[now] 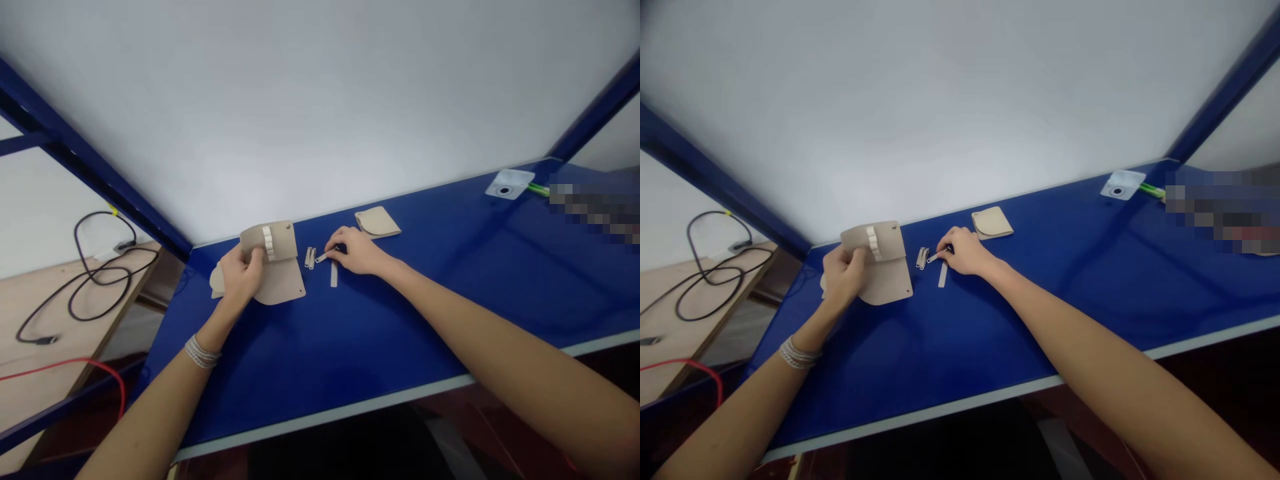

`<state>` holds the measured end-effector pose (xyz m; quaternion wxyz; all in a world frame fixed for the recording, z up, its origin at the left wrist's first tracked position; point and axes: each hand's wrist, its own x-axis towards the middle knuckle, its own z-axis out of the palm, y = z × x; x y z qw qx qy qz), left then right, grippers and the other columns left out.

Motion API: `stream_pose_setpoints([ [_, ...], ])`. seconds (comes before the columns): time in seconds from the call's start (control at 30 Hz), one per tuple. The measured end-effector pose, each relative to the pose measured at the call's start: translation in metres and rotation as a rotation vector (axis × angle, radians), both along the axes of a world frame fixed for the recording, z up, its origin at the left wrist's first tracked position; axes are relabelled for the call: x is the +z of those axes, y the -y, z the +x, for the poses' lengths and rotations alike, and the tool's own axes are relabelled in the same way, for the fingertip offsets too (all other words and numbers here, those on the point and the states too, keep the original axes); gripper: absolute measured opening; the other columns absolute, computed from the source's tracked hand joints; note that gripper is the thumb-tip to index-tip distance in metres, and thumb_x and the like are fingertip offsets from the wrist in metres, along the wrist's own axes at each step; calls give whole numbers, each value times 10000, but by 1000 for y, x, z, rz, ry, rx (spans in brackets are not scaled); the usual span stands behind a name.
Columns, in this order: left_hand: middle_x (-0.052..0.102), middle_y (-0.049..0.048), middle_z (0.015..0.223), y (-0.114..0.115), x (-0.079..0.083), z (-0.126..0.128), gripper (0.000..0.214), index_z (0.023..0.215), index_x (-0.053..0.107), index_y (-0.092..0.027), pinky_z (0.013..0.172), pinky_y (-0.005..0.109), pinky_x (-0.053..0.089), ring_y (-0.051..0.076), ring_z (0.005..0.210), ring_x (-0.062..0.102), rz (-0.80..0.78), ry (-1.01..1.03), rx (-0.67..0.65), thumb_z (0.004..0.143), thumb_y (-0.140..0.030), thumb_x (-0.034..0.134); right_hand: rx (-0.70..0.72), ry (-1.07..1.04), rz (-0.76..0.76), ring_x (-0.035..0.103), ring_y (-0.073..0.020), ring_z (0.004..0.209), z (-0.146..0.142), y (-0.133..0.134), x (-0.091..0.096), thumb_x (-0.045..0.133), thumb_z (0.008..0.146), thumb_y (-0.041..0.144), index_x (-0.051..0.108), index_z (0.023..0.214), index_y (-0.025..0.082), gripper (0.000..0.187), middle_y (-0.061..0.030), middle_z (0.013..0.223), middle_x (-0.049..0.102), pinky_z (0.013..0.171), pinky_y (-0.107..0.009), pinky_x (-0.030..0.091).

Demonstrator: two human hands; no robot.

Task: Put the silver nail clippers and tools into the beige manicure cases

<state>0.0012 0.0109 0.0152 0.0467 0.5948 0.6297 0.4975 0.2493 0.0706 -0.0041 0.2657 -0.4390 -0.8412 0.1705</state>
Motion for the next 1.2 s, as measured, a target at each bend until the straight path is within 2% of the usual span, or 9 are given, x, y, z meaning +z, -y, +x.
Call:
stream_pose_setpoints([
  [0.13,473,-35,581,3,2,8,174,642,529,-166,535,223,326,111,564,422,-30,80,-58,759,-293,512,-110,-133,26,565,-198,829,0,-4,0,588,828,213,686,807,183,105,-75,888,624,810,-370,447],
  [0.2,521,-27,616,2,0,10,181,696,576,-155,545,221,349,118,585,455,-86,168,-93,763,-313,517,-180,-238,61,554,-185,795,1,-5,1,566,837,208,664,837,171,104,-69,864,610,775,-351,447],
  [0.27,547,-19,636,1,-5,12,212,726,600,-144,553,223,365,125,603,479,-146,247,-127,769,-339,527,-189,-322,85,547,-180,785,0,-4,3,558,843,223,647,853,169,104,-64,854,602,742,-335,444],
  [0.43,600,3,686,1,-14,15,272,808,645,-127,585,235,418,140,642,531,-256,353,-201,763,-389,586,-35,-396,79,547,-169,794,-7,5,5,552,857,238,621,877,181,91,-50,873,591,697,-309,437],
  [0.63,693,78,940,9,-12,31,451,1072,635,-142,729,304,517,197,807,636,-328,587,-403,737,-442,669,87,-400,75,555,-160,801,-14,17,7,542,878,257,613,903,182,106,-44,872,574,705,-296,439],
  [0.73,696,94,979,12,-12,36,447,1088,629,-144,748,306,524,218,876,648,-335,591,-459,732,-406,693,118,-318,77,554,-169,820,-15,18,6,560,869,243,622,894,172,98,-51,864,583,746,-308,428],
  [0.93,694,108,1026,11,-14,36,474,1076,616,-136,760,348,542,241,903,655,-351,481,-417,680,-359,748,155,-211,62,539,-173,838,-13,18,7,593,860,279,652,866,166,128,-63,912,612,804,-329,405],
  [1.2,699,96,1025,10,-16,34,469,1072,611,-140,759,330,540,237,906,658,-376,453,-394,676,-354,743,226,-175,-6,562,-158,799,-12,17,10,662,804,246,663,831,184,67,-30,846,650,747,-293,415],
])
